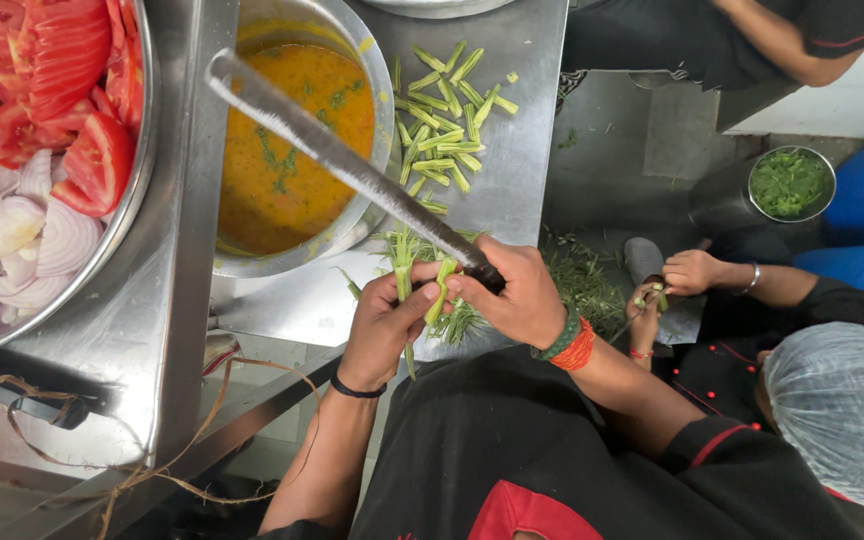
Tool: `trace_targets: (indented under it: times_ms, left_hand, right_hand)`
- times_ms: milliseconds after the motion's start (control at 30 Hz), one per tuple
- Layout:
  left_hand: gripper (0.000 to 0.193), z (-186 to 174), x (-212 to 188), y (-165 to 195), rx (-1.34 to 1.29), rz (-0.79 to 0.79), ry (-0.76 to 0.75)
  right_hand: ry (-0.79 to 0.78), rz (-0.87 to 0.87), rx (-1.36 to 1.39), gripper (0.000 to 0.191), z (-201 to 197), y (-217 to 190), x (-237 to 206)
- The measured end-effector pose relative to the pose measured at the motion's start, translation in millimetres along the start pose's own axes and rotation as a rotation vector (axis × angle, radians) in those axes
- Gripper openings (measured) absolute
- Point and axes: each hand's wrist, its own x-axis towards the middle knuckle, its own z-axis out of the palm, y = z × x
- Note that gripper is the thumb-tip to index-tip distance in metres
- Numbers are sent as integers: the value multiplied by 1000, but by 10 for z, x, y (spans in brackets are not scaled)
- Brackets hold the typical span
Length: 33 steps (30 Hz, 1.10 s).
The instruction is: The person uses a knife to slice long green vegetables into small pieces on a stainless steel countertop. Sliced tomatoes, onions, and a bowl of yellow sauce are visible nearby. Another person works in the background.
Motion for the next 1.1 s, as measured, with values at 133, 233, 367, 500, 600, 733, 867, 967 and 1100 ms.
trace_targets:
  times_ms: [133,233,367,500,600,733,867,967,1100]
  left_hand:
    - [29,20,-11,16,7,-4,6]
    - [30,30,-16,28,-7,-29,-2]
    - [26,52,-22,17,-12,-30,1]
    - [19,41,-25,6,37,-11,12]
    - [18,44,-18,-15,-20,0,19]
    - [18,73,7,-44,-180,18,-16]
    - [29,63,38,-26,-287,-23,108]
    - [31,19,57,2,-354,-42,146]
    - [33,-22,38,-15,-342,-5,140]
  right_hand:
    - [0,0,-30,27,-15,7,-6]
    - [18,-2,-18,27,2,9,-8]
    - [30,-49,-3,27,20,16,-20]
    - [51,-162,-242,32,23,35,-12]
    - [85,-183,-317,34,45,44,-11]
    - [122,-147,-282,33,61,51,-7]
    - [-3,-240,-237,31,46,18,-89]
    - [-75,-278,-217,32,66,-30,-190]
    - [-55,-134,-181,38,108,-50,-199]
